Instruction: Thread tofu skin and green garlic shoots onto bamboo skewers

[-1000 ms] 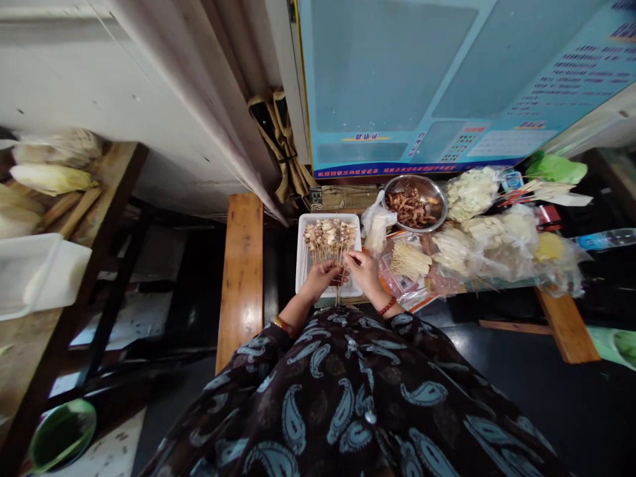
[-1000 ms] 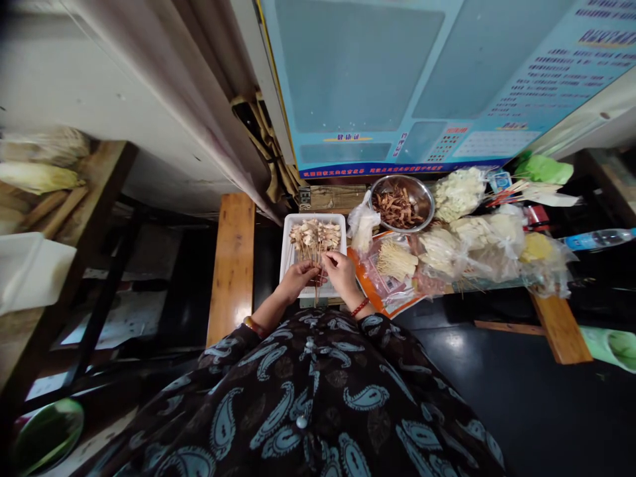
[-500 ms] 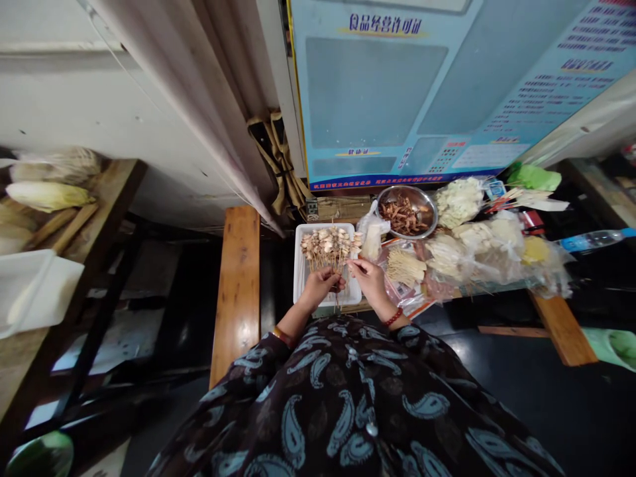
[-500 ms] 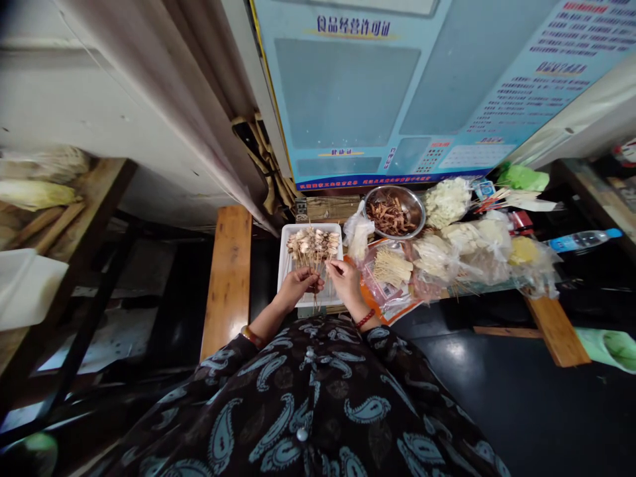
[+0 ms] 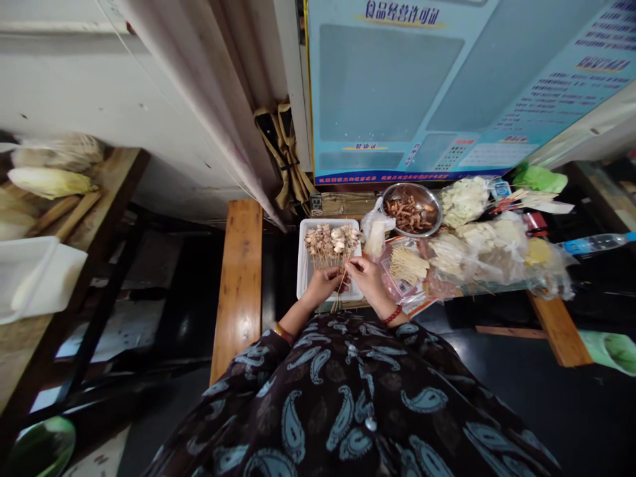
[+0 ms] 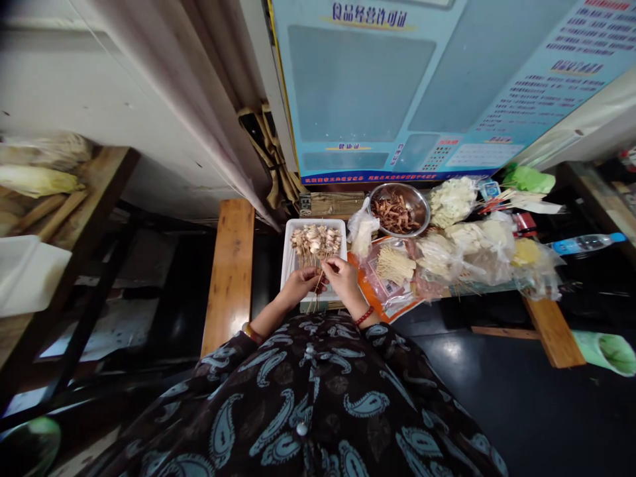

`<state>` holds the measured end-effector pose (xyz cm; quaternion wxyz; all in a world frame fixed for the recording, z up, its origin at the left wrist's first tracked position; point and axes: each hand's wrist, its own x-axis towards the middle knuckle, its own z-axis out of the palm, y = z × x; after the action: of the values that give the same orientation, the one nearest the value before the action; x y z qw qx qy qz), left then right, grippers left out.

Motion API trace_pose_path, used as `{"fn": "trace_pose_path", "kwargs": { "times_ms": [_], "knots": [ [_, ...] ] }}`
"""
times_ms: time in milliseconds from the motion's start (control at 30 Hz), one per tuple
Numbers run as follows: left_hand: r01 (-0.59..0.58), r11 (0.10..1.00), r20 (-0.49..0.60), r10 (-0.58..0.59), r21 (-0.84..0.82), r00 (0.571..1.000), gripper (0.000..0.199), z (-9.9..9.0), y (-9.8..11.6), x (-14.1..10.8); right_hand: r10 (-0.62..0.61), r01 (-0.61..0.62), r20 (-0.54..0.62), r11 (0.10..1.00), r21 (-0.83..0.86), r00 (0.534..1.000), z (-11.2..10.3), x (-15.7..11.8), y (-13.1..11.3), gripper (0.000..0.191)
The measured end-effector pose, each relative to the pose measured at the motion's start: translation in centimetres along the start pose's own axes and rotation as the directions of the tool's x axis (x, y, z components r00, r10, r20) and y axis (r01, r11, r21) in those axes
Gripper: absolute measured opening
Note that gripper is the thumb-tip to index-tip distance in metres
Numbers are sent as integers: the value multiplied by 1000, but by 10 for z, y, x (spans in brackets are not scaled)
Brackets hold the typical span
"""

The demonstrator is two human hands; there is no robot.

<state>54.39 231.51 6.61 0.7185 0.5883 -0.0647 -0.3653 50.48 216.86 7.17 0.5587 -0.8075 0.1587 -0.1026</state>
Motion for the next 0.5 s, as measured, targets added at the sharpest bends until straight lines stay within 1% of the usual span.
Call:
{"fn": "trace_pose_path", "kwargs": {
  "times_ms": [133,267,400,500],
  "knots": [
    [19,999,0,-19,-40,1000,30,-3,1,-2,-1,1,-5,1000,-6,1000,0,1,-3,36],
    [20,998,-16,-21,-63,1000,31,-6,1,-3,2,-2,-22,1000,-14,1000,-5,3,-2,34],
    [41,997,-23,-43,-59,999,33,-7,1,0,8,-9,-55,1000,-11,998,-8,7,1,32],
    [54,997,-3,-54,-46,999,31,-5,1,3,14,-14,-42,1000,9,999,-5,8,3,31]
  ]
}}
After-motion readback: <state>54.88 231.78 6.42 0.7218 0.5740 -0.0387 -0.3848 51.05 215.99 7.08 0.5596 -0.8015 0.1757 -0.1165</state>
